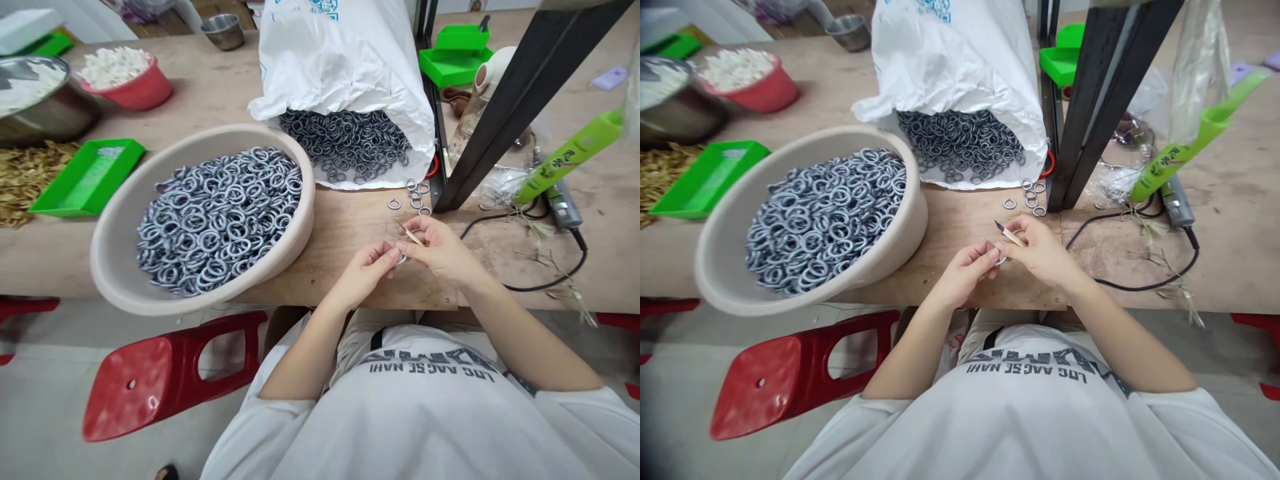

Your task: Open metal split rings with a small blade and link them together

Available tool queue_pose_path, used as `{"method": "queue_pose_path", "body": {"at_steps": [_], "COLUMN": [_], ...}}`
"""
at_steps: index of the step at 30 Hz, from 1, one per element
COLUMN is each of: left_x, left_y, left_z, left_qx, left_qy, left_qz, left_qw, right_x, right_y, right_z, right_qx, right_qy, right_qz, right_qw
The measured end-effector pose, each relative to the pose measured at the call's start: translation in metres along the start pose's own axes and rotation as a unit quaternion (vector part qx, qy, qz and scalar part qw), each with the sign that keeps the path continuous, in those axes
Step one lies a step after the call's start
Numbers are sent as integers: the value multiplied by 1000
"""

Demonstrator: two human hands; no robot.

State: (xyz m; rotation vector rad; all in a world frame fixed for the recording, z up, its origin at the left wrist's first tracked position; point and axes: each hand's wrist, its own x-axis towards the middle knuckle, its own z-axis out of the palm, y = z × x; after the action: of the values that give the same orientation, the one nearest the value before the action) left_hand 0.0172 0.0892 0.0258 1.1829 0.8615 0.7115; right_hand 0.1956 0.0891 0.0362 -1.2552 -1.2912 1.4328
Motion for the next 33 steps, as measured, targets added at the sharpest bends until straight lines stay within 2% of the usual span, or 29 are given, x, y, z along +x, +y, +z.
{"method": "queue_pose_path", "body": {"at_steps": [2,6,9,13,17,20,26,30,32,33], "left_x": [0,1,-2,-6,-7,-8,-8,-13,-19,-23], "left_y": [0,-4,-6,-4,-4,-6,-8,-9,-9,-9], "left_z": [6,23,32,31,27,28,29,23,21,21], "left_qx": [-65,-167,-182,-185,-194,-203,-216,-218,-205,-194], "left_qy": [-22,51,56,34,46,51,51,18,-25,-50], "left_qz": [-32,-37,-18,-8,-8,-6,-5,-22,-23,-24], "left_qw": [997,984,982,982,980,978,975,975,978,979], "right_x": [-3,-12,-15,-15,-29,-40,-45,-35,-21,-11], "right_y": [0,2,5,6,1,-3,-6,2,10,14], "right_z": [2,10,9,0,-2,1,4,3,-1,-4], "right_qx": [8,-59,-77,-106,-266,-342,-391,-354,-344,-355], "right_qy": [2,77,85,91,45,25,3,-10,23,60], "right_qz": [-22,-102,-110,-112,-196,-226,-218,-193,-154,-128], "right_qw": [1000,990,987,984,943,912,894,915,926,924]}}
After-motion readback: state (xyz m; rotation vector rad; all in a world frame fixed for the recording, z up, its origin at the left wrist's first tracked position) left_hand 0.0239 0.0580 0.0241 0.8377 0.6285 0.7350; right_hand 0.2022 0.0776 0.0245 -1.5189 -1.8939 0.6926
